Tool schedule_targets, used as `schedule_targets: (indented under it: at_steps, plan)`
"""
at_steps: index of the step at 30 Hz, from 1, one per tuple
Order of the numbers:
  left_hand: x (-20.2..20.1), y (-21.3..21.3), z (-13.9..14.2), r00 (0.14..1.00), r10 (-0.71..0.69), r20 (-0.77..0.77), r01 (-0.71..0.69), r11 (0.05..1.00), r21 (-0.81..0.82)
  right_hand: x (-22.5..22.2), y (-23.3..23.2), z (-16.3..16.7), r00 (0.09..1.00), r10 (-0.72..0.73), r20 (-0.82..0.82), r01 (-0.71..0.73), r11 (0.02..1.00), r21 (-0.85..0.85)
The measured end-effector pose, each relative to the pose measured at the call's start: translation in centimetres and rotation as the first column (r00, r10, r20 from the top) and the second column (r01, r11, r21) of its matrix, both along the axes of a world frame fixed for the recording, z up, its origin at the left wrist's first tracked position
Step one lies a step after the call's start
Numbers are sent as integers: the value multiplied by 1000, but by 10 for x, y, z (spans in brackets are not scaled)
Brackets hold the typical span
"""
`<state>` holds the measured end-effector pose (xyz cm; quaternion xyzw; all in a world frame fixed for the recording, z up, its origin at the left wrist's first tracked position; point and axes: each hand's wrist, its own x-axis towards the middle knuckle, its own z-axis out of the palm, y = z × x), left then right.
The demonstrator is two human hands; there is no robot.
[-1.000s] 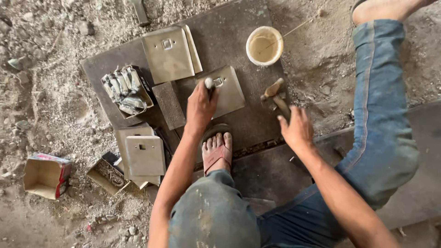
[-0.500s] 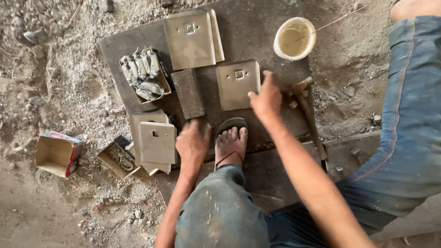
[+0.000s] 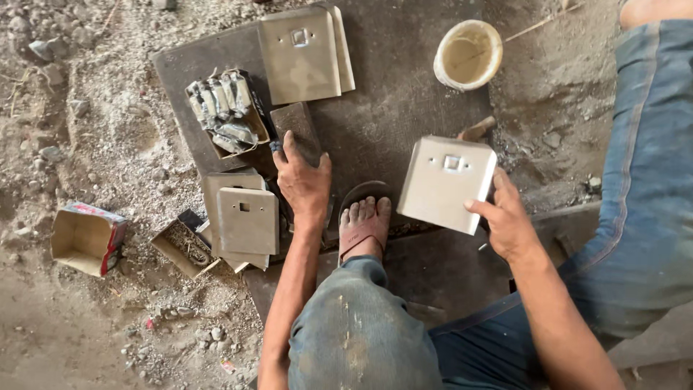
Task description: The person sits on the floor and hammers a punch against small metal switch-plate covers placed on a low work surface, then uses a small rod tool to scrape and clean the punched holes, handling the plates one at a time and setting finished plates aside.
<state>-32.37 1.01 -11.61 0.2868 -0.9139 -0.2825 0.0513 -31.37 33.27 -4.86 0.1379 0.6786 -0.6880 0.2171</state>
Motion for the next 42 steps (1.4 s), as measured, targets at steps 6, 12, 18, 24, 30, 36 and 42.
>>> schedule_targets:
  at_steps: [6, 12, 18, 24, 30, 36, 42]
  plan:
    - [-8, 28, -3, 998, -42, 41, 39, 997, 68, -19, -22, 0, 998, -66, 12, 67, 996, -62]
    - [-8, 52, -1, 983, -174, -53, 180, 973, 144, -31, -41, -2, 986, -160, 52, 168, 942, -291]
    - [12, 49, -1, 958, -183, -222, 254, 899, 355, -25, -40, -22, 970, -186, 154, 230, 908, -350]
    - [72, 23, -1, 960, -113, -257, 223, 863, 453, -1, -9, -15, 950, -260, 175, 302, 910, -285]
    - [168, -13, 9, 987, -103, -125, 130, 965, 229, 39, 46, 43, 928, -370, 33, 362, 881, -305]
    - [212, -4, 33, 814, -554, 174, 360, 716, 598, 121, 114, 123, 840, -541, -44, 482, 781, -397]
    - [224, 0, 69, 743, -660, 112, 450, 616, 646, 239, 194, 172, 688, -714, -126, 625, 673, -396]
